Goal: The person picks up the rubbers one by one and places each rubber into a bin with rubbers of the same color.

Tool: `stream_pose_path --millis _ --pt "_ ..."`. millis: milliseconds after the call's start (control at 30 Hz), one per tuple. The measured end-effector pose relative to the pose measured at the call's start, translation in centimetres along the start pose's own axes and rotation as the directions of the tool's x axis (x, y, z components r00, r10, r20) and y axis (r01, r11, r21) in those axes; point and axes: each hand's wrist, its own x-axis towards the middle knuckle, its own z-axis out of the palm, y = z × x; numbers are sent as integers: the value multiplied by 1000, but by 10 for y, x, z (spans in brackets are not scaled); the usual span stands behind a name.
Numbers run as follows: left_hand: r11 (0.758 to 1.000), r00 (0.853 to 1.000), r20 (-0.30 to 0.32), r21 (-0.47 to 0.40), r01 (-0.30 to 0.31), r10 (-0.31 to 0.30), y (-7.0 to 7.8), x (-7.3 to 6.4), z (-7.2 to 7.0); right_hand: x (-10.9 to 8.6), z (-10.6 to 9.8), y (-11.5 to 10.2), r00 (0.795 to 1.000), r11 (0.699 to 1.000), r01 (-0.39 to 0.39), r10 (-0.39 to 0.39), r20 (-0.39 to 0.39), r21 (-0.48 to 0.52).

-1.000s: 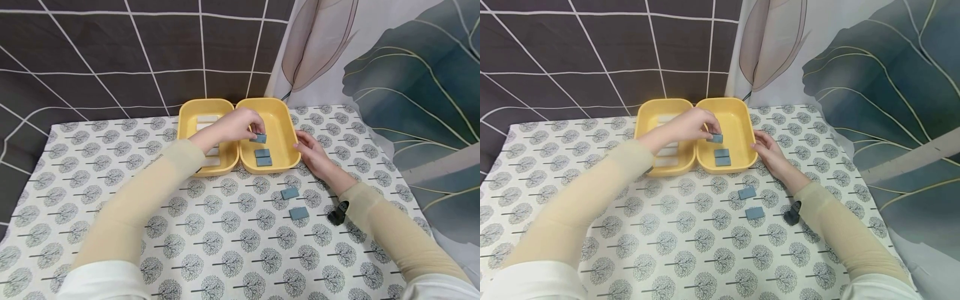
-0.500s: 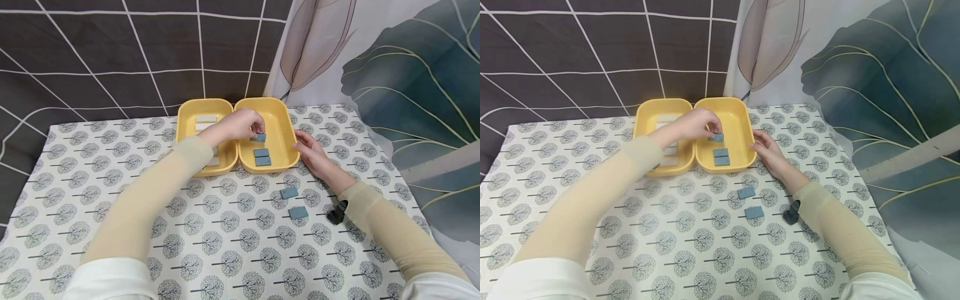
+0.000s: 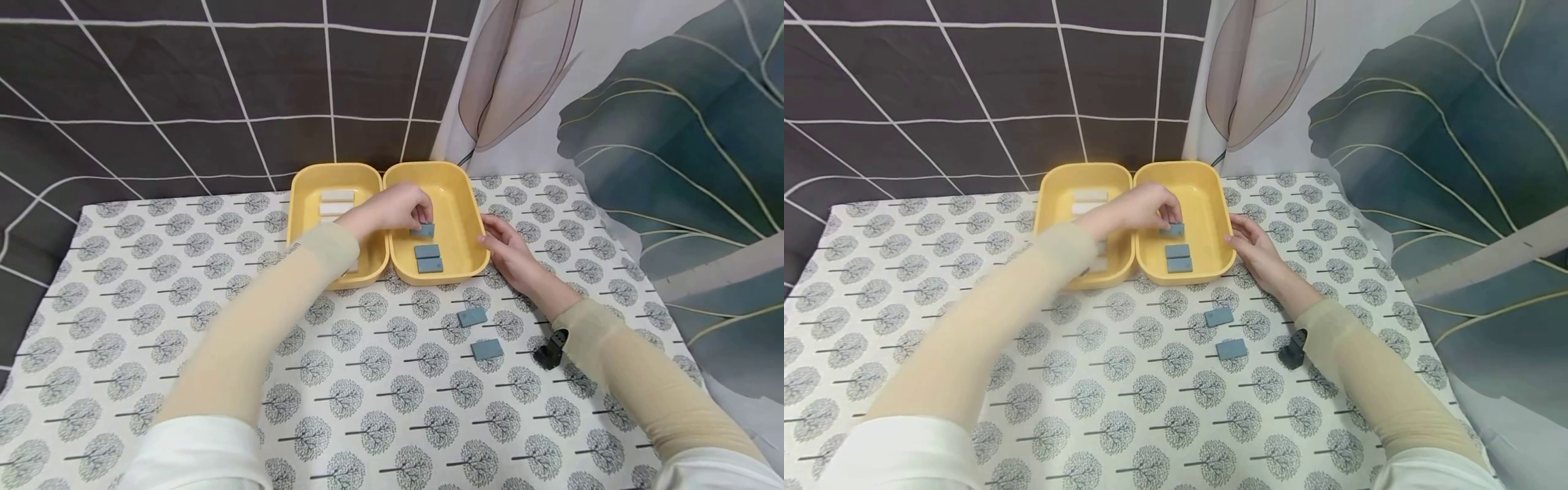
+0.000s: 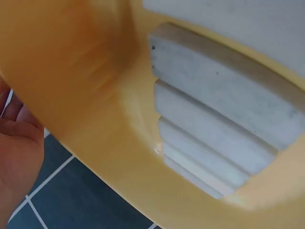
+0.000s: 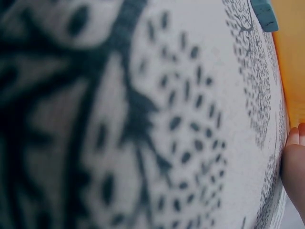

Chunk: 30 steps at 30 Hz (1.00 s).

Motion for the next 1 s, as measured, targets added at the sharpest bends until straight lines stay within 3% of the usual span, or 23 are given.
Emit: stream_pose_path --millis 267,1000 --pt "1000 1000 13 25 13 -13 -3 4 8 1 -1 2 1000 1000 -5 5 -6 -19" --pt "998 999 40 56 -6 3 -1 11 12 -1 -2 1 1000 999 -2 2 8 -34"
